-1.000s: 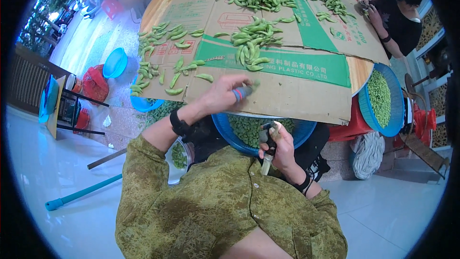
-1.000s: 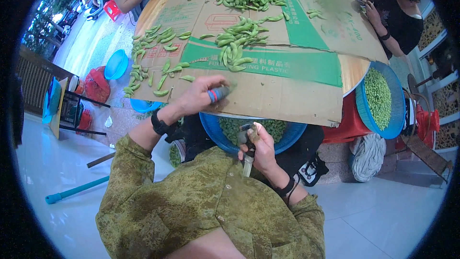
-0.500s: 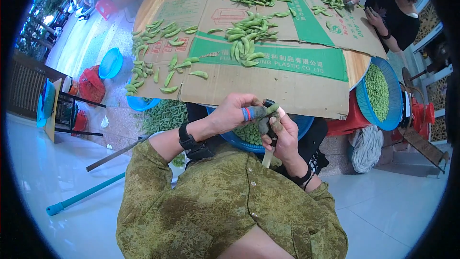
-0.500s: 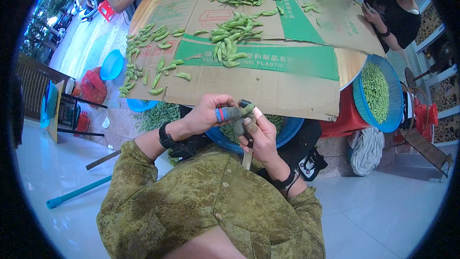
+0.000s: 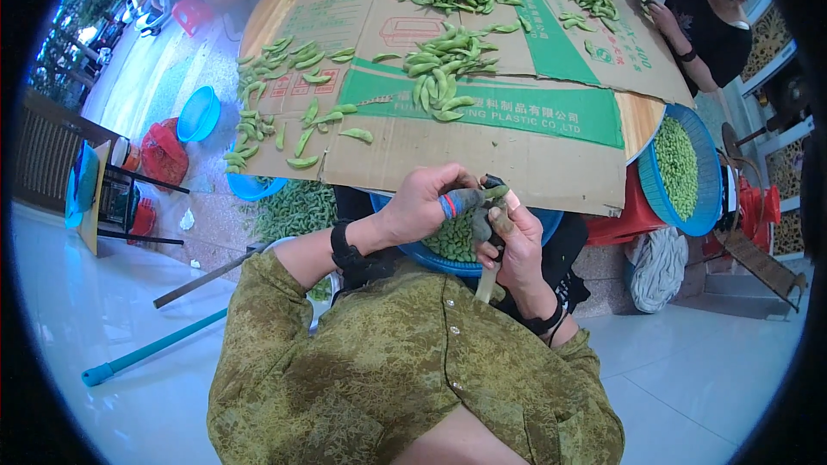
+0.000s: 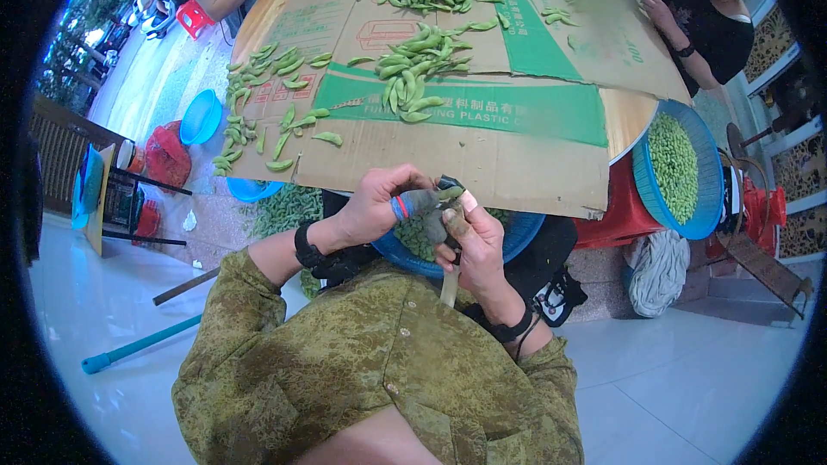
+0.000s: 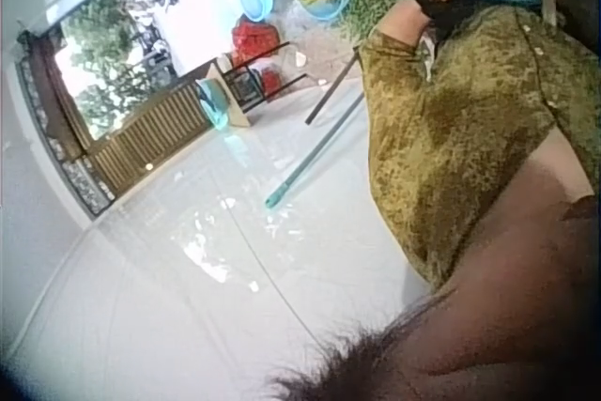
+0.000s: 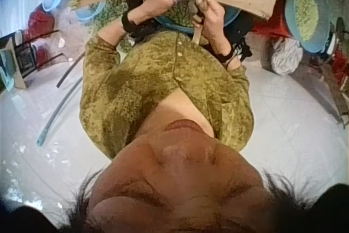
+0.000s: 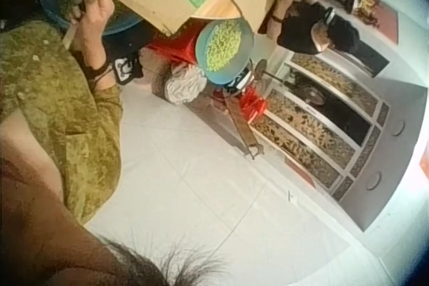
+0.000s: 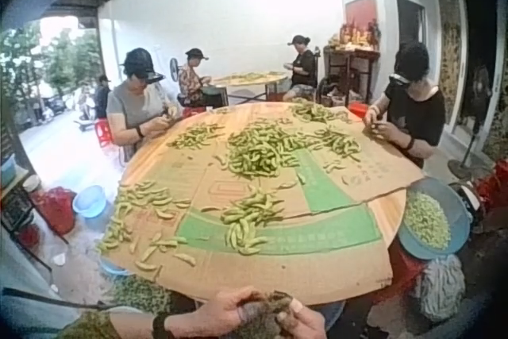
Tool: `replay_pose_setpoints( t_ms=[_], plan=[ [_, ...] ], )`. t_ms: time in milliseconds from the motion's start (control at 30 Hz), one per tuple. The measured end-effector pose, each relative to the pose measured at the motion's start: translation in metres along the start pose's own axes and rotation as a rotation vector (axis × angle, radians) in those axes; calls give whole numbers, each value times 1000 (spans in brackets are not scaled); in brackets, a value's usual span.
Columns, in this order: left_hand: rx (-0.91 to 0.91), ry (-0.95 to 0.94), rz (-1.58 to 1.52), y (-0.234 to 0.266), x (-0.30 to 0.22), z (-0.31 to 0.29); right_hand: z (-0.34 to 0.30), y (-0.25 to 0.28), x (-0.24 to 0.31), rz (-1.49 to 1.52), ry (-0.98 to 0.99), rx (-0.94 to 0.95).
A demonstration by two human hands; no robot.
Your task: Peeling edamame pods to extract the beans into a container.
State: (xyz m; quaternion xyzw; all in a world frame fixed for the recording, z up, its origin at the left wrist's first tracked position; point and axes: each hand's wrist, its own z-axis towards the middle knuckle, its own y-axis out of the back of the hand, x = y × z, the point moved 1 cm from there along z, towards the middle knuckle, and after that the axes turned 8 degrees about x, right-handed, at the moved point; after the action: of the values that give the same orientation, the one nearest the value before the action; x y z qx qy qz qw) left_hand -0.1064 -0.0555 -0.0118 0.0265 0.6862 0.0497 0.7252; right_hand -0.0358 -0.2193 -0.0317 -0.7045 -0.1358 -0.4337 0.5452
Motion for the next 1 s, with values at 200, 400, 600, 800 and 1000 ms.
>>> replay_pose_setpoints(
  t_ms=[200,400,600,800,1000],
  plan=[
    [29,91,-310,7,14,7,5,8,0,136,-10,90],
    [166,308,-931,5,15,8,7,9,4,296,-81,152],
    [51,-192,272,13,-1,17,11,5,8,273,-104,10],
    [43,-419,834,12,-11,7,11,7,3,298,-100,49],
    [9,190,-103,2,-10,4,13,-5,8,140,-54,-74]
  ],
)
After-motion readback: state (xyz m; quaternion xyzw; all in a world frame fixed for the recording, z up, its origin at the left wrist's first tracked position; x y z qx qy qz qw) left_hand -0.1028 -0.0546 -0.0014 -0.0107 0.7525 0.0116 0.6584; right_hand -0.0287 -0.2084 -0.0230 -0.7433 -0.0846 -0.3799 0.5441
